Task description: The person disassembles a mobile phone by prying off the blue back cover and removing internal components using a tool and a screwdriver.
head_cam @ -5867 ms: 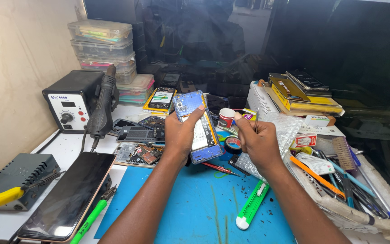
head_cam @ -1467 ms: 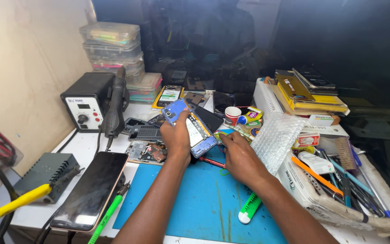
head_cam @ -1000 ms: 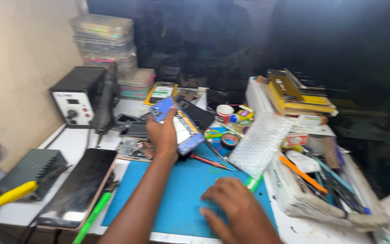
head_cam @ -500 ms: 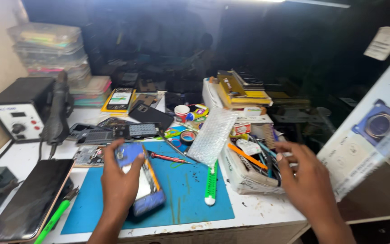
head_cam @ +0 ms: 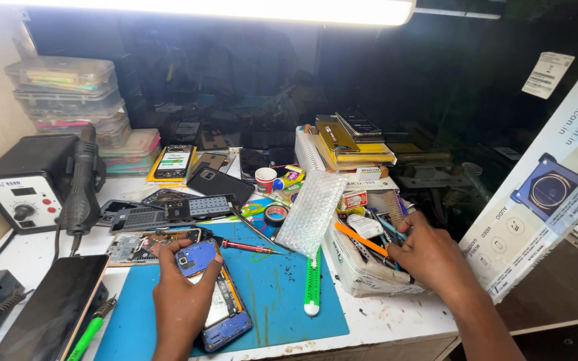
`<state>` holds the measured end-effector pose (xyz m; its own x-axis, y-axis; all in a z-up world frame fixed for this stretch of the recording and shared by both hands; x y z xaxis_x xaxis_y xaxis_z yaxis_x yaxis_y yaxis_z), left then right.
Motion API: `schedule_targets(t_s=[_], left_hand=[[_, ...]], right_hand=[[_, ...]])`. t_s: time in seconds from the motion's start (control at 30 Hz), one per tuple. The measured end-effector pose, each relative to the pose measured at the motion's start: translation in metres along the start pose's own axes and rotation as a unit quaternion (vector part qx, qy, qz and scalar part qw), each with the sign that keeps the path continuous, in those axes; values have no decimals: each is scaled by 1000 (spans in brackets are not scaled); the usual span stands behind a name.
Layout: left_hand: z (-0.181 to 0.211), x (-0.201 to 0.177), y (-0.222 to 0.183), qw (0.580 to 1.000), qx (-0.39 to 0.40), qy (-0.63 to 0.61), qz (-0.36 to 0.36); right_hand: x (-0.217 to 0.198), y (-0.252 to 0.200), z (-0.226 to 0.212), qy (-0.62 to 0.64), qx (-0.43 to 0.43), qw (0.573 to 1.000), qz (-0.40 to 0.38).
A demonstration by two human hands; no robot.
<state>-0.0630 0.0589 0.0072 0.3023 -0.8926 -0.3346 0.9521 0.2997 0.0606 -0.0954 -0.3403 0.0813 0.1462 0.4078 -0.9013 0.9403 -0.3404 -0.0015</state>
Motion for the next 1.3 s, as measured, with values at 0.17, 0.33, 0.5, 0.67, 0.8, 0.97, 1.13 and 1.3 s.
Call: schedule_targets(t_s=[0.17, 0.33, 0.5, 0.67, 0.8, 0.97, 1.13, 1.3], left_hand=[[4, 1, 0, 1000, -2, 15, -10], [7, 3, -3, 999, -43, -14, -26], [8, 4, -3, 999, -30, -22, -21], [6, 5, 0, 999, -24, -17, -17], [5, 6, 2, 1000, -16, -4, -15], [4, 7, 7, 1000, 0, 11, -16], [-3, 10, 8, 999, -19, -12, -25], [-3, 10, 9, 999, -30, -7, -28]], right_hand=[[0, 6, 28, 110, 0, 993, 34], [-7, 1, 31, 317, -129, 938, 59], [-28, -20, 11, 114, -9, 985, 129], [-17, -16, -13, 88, 3, 995, 48], [-1, -5, -51, -68, -206, 976, -10], [6, 17, -51, -102, -115, 988, 10], [-2, 24, -48, -14, -160, 983, 86], [-14, 22, -39, -35, -118, 988, 94]])
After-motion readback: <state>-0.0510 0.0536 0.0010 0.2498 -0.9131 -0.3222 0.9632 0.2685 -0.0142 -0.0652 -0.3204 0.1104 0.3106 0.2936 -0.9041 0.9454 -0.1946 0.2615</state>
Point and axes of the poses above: each hand's wrist, its own y-axis towards the middle knuckle, its own x-axis out of the palm, z = x × y, the point moved 7 cm from there along y, towards the middle knuckle, and after that the axes turned 6 degrees about -z, right-handed, at the moved point
